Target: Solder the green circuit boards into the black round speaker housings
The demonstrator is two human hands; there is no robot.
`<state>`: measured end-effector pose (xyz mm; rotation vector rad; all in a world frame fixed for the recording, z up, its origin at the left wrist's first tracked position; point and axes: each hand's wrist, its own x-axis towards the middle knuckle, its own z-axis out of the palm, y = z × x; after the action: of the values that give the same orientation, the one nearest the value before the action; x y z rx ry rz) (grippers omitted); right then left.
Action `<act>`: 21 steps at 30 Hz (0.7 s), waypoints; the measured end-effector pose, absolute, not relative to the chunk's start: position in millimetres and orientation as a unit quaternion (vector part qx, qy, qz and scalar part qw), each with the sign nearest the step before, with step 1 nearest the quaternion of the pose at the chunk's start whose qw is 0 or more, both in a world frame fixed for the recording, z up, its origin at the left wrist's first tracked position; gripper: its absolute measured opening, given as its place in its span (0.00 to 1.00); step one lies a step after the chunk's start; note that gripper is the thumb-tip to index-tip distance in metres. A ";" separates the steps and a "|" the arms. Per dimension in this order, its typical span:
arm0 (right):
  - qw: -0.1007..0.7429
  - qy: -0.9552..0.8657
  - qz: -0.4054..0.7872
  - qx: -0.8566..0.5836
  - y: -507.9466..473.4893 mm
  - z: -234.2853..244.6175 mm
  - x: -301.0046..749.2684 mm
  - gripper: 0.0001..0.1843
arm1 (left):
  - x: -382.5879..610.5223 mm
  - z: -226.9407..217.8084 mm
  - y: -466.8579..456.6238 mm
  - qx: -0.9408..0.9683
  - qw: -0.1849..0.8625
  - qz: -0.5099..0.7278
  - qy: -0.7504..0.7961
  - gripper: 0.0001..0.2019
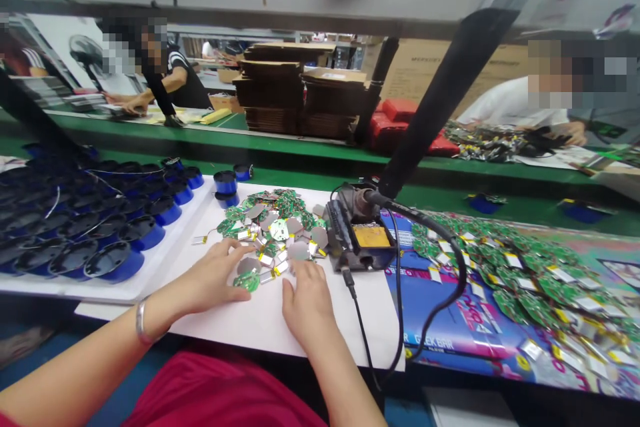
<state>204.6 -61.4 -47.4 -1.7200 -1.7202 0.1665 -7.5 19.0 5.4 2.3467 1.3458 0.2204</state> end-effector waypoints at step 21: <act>0.290 -0.769 0.006 -0.570 -69.0 -48.3 175.6 0.14 | -18.8 -5.7 50.2 0.798 0.194 0.159 0.548 0.25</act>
<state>175.6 -69.0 -48.3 -1.5199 -2.0517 0.0163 -18.8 50.2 -5.7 2.2384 1.5370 0.4470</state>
